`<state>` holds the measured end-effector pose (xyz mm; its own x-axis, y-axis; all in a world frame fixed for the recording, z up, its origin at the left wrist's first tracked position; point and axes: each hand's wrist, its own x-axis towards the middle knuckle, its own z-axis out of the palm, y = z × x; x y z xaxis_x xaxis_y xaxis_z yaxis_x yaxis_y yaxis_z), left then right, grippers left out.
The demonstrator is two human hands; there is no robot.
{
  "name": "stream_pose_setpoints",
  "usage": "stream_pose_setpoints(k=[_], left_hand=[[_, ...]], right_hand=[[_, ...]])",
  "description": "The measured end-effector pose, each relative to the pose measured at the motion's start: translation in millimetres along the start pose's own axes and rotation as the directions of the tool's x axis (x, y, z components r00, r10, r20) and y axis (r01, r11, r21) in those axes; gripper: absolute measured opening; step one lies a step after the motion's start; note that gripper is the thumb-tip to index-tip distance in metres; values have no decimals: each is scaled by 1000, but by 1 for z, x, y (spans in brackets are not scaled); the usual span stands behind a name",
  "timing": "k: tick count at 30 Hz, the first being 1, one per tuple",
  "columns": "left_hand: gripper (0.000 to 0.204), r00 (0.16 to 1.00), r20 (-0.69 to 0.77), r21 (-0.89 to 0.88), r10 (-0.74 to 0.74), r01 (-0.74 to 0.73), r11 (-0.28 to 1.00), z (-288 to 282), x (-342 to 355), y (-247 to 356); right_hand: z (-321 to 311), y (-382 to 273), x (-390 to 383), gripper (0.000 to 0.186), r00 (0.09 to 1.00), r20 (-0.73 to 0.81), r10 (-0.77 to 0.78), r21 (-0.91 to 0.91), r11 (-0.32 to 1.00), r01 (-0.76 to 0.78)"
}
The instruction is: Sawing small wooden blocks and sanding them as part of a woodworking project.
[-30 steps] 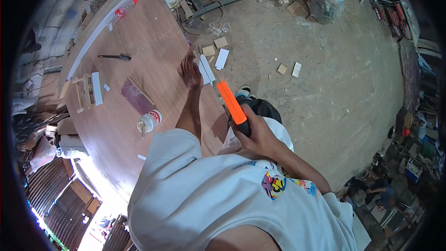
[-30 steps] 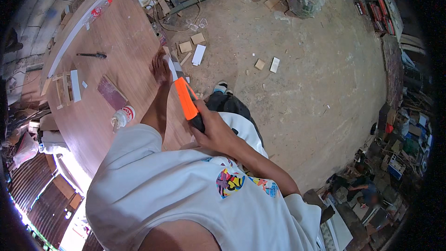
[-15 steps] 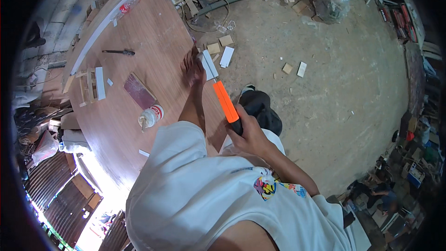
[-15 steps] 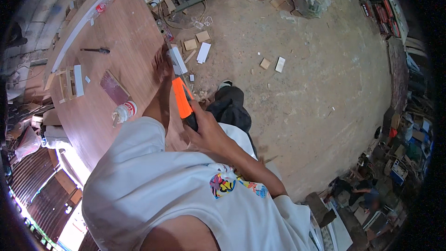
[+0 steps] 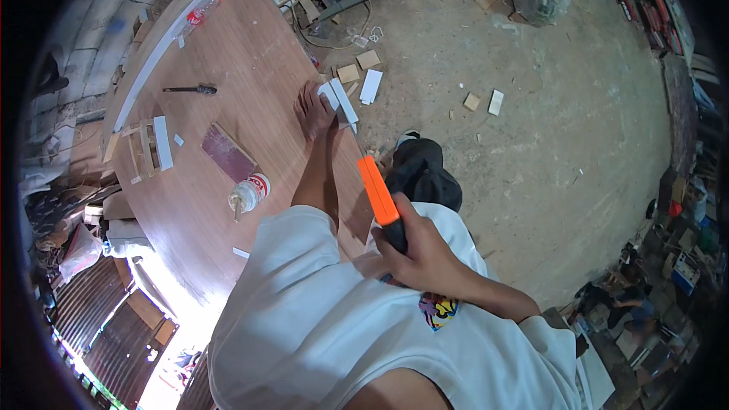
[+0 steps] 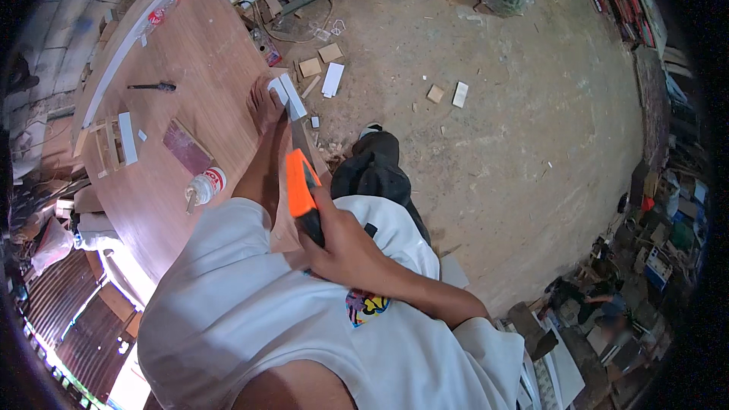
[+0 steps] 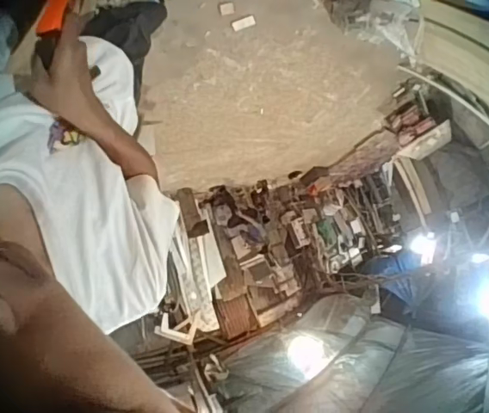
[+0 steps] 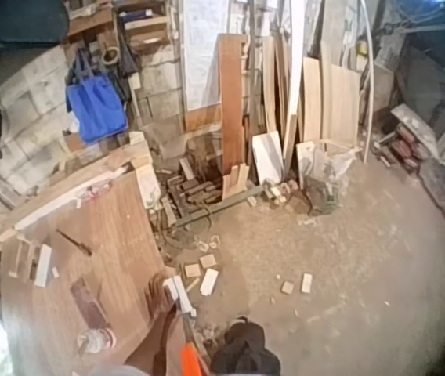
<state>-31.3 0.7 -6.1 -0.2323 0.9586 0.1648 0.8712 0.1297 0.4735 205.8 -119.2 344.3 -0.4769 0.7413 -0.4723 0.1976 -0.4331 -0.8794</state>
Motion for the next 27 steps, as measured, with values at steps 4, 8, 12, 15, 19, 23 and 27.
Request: stream_pose_setpoints(k=[4, 8, 12, 15, 19, 23, 27], left_hand=[[38, 1000, 5, 21, -13, 13, 1000, -6, -1, 7], [35, 998, 19, -9, -66, 66, 998, -11, 1, 15], [34, 999, -16, 3, -34, 35, 999, -7, 1, 11], [34, 999, -39, 24, -17, 18, 1000, -4, 2, 7], [33, 999, -36, -2, -20, 20, 1000, -7, 2, 9], [34, 998, 20, -13, -62, 62, 998, -12, 1, 16], [35, 999, -11, -4, -31, 31, 1000, -12, 0, 16]], right_hand=[[9, 36, 65, 28, 976, -181, -120, -139, 986, 95], [22, 48, 79, 29, 980, -170, -99, -183, 981, 67], [25, 28, 39, 44, 991, -119, -68, -161, 986, 48], [22, 22, 31, 43, 990, -125, -66, -116, 992, 51], [22, 32, 60, 42, 984, -129, -122, -101, 989, 109], [24, 27, 56, 40, 987, -130, -95, -127, 989, 79], [19, 11, 18, 42, 995, -86, -55, -82, 996, 48]])
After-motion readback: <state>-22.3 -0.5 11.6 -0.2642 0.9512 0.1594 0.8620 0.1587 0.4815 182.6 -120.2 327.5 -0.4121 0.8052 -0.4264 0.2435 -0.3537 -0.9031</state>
